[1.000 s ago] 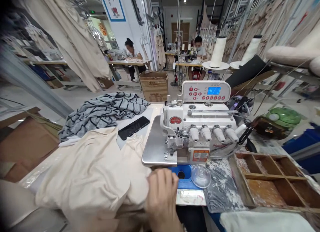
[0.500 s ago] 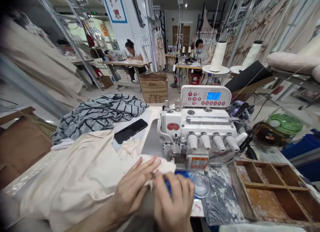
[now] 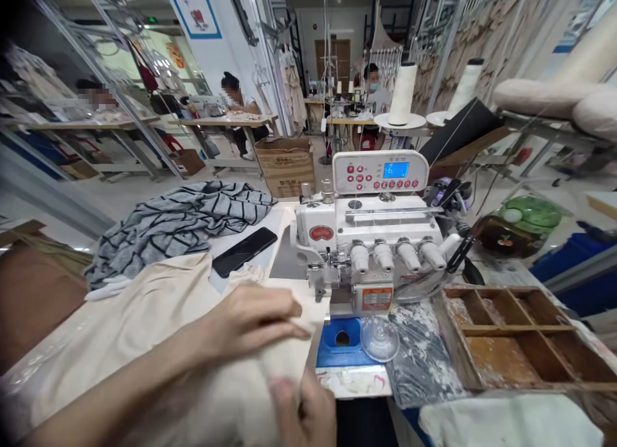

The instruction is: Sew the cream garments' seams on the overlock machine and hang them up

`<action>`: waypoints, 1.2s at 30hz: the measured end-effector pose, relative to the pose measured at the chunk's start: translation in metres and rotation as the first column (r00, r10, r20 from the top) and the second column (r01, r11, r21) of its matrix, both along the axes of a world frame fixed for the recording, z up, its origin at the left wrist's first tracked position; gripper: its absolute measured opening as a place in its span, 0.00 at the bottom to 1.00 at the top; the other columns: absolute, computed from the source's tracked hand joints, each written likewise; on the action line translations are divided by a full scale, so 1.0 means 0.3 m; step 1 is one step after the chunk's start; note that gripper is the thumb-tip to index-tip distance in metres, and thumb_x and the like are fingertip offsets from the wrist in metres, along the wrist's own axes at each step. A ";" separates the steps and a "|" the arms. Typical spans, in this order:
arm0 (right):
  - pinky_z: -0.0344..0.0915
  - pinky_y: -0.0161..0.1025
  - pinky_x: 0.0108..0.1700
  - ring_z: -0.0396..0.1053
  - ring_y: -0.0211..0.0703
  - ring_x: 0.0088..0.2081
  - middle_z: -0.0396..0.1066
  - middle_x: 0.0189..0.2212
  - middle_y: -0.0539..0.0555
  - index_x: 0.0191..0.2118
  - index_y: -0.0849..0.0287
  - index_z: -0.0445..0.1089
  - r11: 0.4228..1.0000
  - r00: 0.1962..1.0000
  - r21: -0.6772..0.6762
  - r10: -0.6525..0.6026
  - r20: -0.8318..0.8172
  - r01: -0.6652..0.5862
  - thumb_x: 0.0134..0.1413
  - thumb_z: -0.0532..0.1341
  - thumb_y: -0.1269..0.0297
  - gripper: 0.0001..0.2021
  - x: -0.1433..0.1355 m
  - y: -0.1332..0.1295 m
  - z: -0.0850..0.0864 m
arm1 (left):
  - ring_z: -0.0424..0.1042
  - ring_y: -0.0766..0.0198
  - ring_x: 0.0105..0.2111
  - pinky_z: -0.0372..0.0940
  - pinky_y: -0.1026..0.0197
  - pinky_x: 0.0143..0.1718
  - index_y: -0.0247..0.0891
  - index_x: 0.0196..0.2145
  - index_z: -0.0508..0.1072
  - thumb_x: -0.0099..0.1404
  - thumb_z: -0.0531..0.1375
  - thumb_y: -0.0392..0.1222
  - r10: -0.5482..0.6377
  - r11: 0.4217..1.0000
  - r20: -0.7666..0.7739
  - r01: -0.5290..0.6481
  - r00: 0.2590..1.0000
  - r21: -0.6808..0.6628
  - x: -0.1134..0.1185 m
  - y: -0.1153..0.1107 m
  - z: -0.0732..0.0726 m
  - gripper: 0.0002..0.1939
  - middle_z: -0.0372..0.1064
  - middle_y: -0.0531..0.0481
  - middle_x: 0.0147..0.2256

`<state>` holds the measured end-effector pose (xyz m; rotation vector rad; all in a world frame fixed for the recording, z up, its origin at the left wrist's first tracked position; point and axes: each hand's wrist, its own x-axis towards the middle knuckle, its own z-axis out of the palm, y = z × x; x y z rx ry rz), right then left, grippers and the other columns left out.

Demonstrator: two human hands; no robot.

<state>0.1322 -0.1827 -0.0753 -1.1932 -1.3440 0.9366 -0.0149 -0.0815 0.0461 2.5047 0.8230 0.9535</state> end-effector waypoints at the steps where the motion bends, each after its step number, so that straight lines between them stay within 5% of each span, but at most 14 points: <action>1: 0.74 0.34 0.33 0.76 0.46 0.34 0.76 0.30 0.54 0.41 0.57 0.80 0.999 1.000 -0.039 0.007 -0.028 -0.008 0.65 0.60 0.48 0.18 0.001 0.020 0.000 | 0.61 0.71 0.20 0.54 0.66 0.22 0.37 0.25 0.70 0.70 0.61 0.48 0.015 0.998 0.014 -0.014 1.000 -0.053 0.011 0.033 -0.010 0.18 0.64 0.56 0.21; 4: 0.73 0.33 0.34 0.73 0.47 0.40 0.72 0.39 0.59 0.38 0.57 0.81 1.000 0.995 -0.008 -0.030 -0.099 0.030 0.63 0.62 0.52 0.15 0.024 0.096 0.018 | 0.59 0.72 0.21 0.53 0.68 0.23 0.36 0.24 0.66 0.66 0.64 0.49 0.089 0.990 0.089 -0.078 0.992 -0.121 0.030 0.082 -0.054 0.19 0.61 0.57 0.22; 7: 0.73 0.35 0.40 0.73 0.48 0.44 0.72 0.45 0.60 0.39 0.56 0.81 1.000 0.983 0.027 0.012 -0.183 -0.007 0.61 0.64 0.55 0.12 0.033 0.138 0.025 | 0.60 0.72 0.21 0.54 0.70 0.22 0.37 0.30 0.67 0.65 0.63 0.41 0.154 0.979 0.122 -0.135 0.980 -0.154 0.014 0.056 -0.078 0.09 0.63 0.58 0.24; 10: 0.72 0.35 0.37 0.73 0.45 0.35 0.76 0.34 0.56 0.32 0.59 0.80 0.990 0.969 -0.009 0.138 -0.206 -0.143 0.60 0.64 0.56 0.12 0.020 0.135 0.004 | 0.58 0.73 0.19 0.54 0.71 0.19 0.38 0.34 0.67 0.65 0.61 0.37 0.203 0.961 0.122 -0.174 0.972 -0.213 -0.015 0.022 -0.076 0.04 0.63 0.59 0.24; 16: 0.64 0.32 0.26 0.63 0.38 0.24 0.68 0.21 0.51 0.21 0.60 0.74 0.998 0.996 0.024 0.066 -0.059 -0.065 0.62 0.64 0.57 0.19 0.029 0.104 -0.035 | 0.57 0.73 0.19 0.55 0.69 0.20 0.38 0.33 0.72 0.67 0.63 0.42 0.243 0.937 0.114 -0.203 0.963 -0.283 -0.015 0.032 -0.065 0.06 0.67 0.56 0.24; 26: 0.49 0.33 0.21 0.52 0.33 0.20 0.50 0.19 0.44 0.16 0.58 0.55 0.982 0.995 0.159 0.100 0.030 -0.104 0.62 0.61 0.66 0.25 0.047 0.100 0.009 | 0.61 0.72 0.19 0.57 0.68 0.20 0.37 0.28 0.77 0.64 0.67 0.46 0.270 0.926 0.177 -0.205 0.946 -0.317 0.005 0.040 -0.074 0.11 0.71 0.54 0.24; 32: 0.50 0.34 0.23 0.54 0.34 0.21 0.52 0.19 0.45 0.17 0.59 0.63 0.994 0.999 0.111 -0.006 -0.032 0.009 0.64 0.63 0.56 0.25 0.034 0.078 -0.042 | 0.67 0.69 0.22 0.61 0.68 0.22 0.38 0.31 0.81 0.65 0.66 0.41 0.293 0.942 0.169 -0.254 0.941 -0.219 0.013 0.033 -0.091 0.06 0.74 0.50 0.26; 36: 0.55 0.33 0.24 0.57 0.35 0.22 0.56 0.19 0.46 0.18 0.59 0.65 0.993 0.998 0.101 0.053 0.022 -0.055 0.65 0.62 0.60 0.23 0.067 0.104 -0.024 | 0.71 0.67 0.24 0.64 0.68 0.24 0.37 0.33 0.83 0.65 0.64 0.38 0.319 0.941 0.215 -0.282 0.923 -0.187 0.032 0.054 -0.102 0.06 0.75 0.48 0.27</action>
